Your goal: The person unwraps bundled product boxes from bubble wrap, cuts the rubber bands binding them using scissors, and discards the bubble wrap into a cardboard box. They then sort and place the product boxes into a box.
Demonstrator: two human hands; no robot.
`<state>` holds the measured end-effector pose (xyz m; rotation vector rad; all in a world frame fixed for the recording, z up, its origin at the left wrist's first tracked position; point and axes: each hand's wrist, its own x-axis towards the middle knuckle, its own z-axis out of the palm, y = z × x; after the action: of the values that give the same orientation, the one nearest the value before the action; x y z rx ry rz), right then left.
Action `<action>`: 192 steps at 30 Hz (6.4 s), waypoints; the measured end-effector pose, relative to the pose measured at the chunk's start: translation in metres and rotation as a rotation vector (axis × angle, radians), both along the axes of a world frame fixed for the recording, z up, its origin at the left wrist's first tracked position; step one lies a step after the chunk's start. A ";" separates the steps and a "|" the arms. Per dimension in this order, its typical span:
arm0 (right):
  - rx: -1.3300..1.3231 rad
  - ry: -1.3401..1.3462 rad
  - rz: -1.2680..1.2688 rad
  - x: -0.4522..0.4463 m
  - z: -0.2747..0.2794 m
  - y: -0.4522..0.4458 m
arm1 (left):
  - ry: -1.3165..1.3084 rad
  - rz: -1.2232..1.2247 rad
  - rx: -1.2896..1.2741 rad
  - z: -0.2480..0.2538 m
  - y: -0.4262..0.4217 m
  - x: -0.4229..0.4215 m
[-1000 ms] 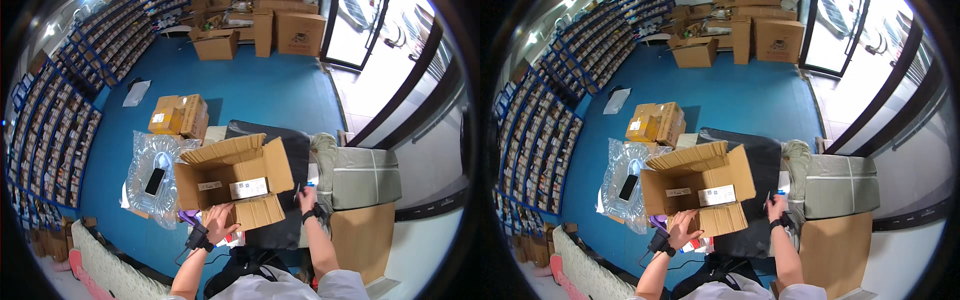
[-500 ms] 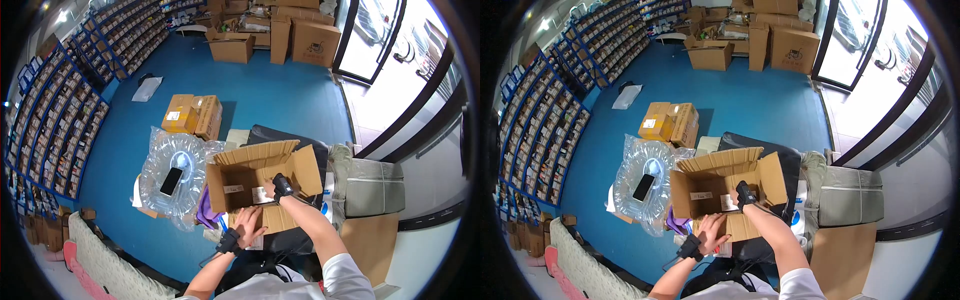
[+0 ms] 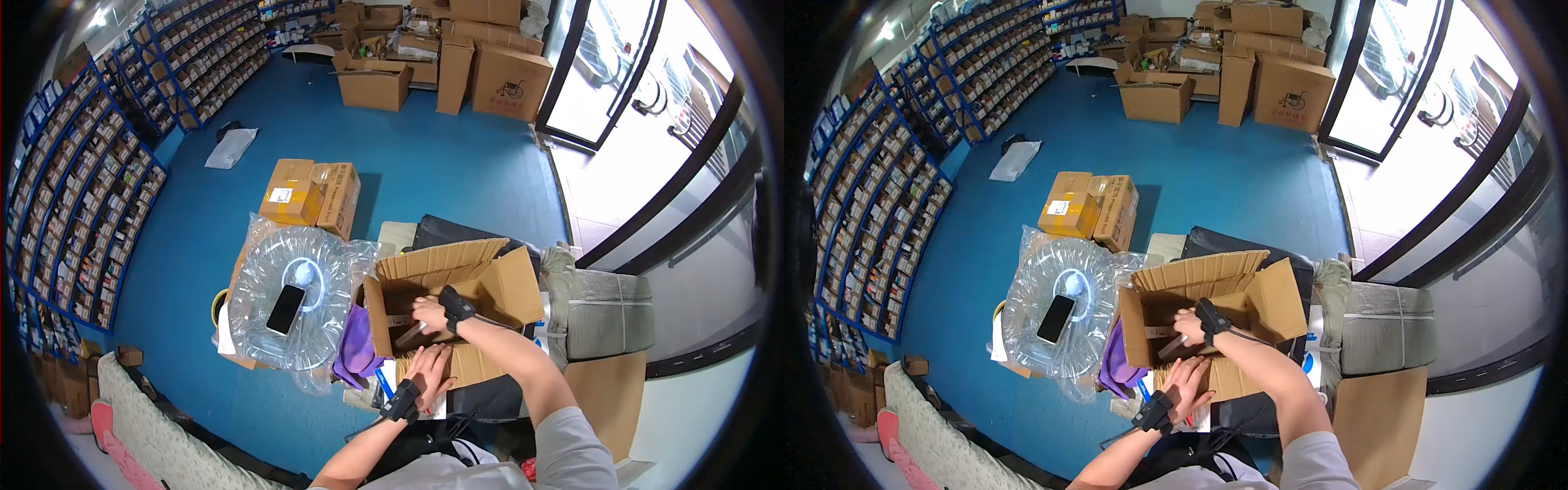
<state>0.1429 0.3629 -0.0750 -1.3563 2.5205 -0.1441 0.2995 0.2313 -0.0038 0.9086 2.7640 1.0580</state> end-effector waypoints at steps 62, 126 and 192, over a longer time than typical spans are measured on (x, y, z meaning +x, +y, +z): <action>-1.512 -0.992 -1.085 0.429 0.159 0.241 | -0.596 -0.360 0.185 0.259 0.105 0.209; -1.854 0.064 -0.959 0.465 0.252 0.179 | -0.519 0.127 0.830 0.198 0.125 0.223; -1.178 0.045 -1.658 0.369 -0.038 0.167 | -0.492 0.649 0.617 -0.139 0.176 0.146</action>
<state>0.5116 0.5301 -0.1127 1.0525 2.7744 -1.9741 0.4457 0.4078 -0.1429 -0.2917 2.3430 1.9567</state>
